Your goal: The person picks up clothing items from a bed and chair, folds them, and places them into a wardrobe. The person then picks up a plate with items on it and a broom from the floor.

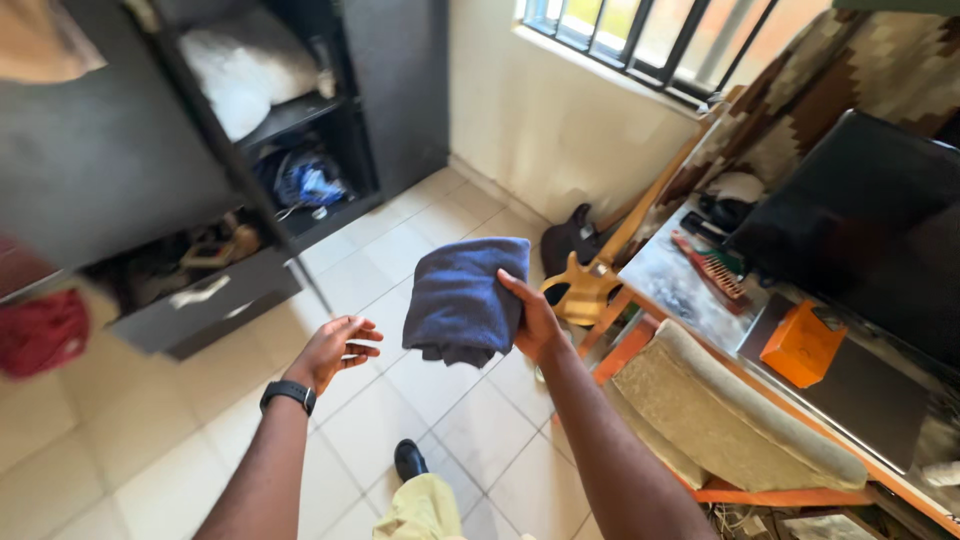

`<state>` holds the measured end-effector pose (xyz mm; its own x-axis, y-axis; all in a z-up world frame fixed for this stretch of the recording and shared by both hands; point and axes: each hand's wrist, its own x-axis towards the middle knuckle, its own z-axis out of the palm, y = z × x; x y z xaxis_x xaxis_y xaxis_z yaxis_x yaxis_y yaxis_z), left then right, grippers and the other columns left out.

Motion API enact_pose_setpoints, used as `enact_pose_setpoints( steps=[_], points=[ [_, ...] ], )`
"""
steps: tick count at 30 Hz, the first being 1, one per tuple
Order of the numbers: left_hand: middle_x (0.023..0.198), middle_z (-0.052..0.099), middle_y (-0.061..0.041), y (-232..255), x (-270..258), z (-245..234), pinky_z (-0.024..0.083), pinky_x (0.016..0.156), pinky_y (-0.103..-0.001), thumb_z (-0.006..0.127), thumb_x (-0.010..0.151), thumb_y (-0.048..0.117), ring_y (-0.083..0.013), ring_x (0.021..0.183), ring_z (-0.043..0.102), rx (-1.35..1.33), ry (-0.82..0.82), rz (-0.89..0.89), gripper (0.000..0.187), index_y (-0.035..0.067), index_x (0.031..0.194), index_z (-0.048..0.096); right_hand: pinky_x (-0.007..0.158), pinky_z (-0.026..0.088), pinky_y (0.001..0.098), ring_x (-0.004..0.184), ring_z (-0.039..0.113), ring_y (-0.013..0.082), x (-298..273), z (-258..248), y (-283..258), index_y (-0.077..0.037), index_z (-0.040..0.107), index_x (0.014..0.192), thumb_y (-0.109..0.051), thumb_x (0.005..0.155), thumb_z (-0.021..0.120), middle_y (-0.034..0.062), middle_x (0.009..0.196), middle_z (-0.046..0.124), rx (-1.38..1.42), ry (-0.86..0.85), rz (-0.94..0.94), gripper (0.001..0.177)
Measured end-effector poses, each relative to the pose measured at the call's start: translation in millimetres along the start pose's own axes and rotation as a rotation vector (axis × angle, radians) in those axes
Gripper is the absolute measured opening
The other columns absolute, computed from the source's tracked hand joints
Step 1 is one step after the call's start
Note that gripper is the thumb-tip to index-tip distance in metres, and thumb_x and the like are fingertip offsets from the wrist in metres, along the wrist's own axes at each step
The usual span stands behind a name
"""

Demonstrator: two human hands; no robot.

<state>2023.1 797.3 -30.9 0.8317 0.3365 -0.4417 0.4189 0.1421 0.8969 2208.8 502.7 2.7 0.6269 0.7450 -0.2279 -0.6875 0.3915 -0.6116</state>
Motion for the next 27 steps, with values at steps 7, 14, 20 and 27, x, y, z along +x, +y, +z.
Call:
enact_pose_setpoints(
  steps=[7, 14, 20, 27],
  points=[
    [0.111, 0.075, -0.013, 59, 164, 16, 0.053, 0.084, -0.038, 0.047, 0.105, 0.034, -0.0243, 0.095, 0.072, -0.044, -0.182, 0.013, 0.033, 0.006, 0.111, 0.063, 0.093, 0.059, 0.0426, 0.102, 0.073, 0.0269, 76, -17, -75, 0.002, 0.056, 0.133, -0.028, 0.093, 0.072, 0.0174, 0.116, 0.071, -0.109, 0.031, -0.055, 0.052],
    [0.116, 0.072, -0.012, 147, 282, 22, 0.05, 0.088, -0.04, 0.044, 0.104, 0.042, -0.0248, 0.101, 0.069, 0.036, -0.399, 0.018, 0.042, 0.008, 0.117, 0.065, 0.095, 0.06, 0.0428, 0.104, 0.073, 0.0278, 151, -8, -123, 0.003, 0.056, 0.136, -0.027, 0.094, 0.071, 0.019, 0.12, 0.071, 0.03, 0.106, -0.208, 0.054],
    [0.125, 0.067, -0.01, 181, 339, 24, 0.05, 0.096, -0.042, 0.042, 0.102, 0.053, -0.0202, 0.109, 0.065, -0.207, -0.659, 0.043, 0.055, 0.009, 0.129, 0.061, 0.097, 0.057, 0.0456, 0.108, 0.071, 0.0276, 245, -11, -136, -0.001, 0.056, 0.137, -0.031, 0.097, 0.068, 0.0161, 0.122, 0.07, 0.09, 0.057, -0.266, 0.052],
    [0.135, 0.068, -0.012, 223, 418, -31, 0.052, 0.104, -0.039, 0.061, 0.096, 0.035, -0.0222, 0.121, 0.065, -0.359, -0.5, 0.132, 0.056, 0.002, 0.141, 0.055, 0.096, 0.058, 0.0457, 0.106, 0.072, 0.0297, 405, -9, -152, 0.001, 0.057, 0.134, -0.033, 0.09, 0.071, 0.0187, 0.12, 0.072, 0.042, 0.007, 0.026, 0.057]
  ],
)
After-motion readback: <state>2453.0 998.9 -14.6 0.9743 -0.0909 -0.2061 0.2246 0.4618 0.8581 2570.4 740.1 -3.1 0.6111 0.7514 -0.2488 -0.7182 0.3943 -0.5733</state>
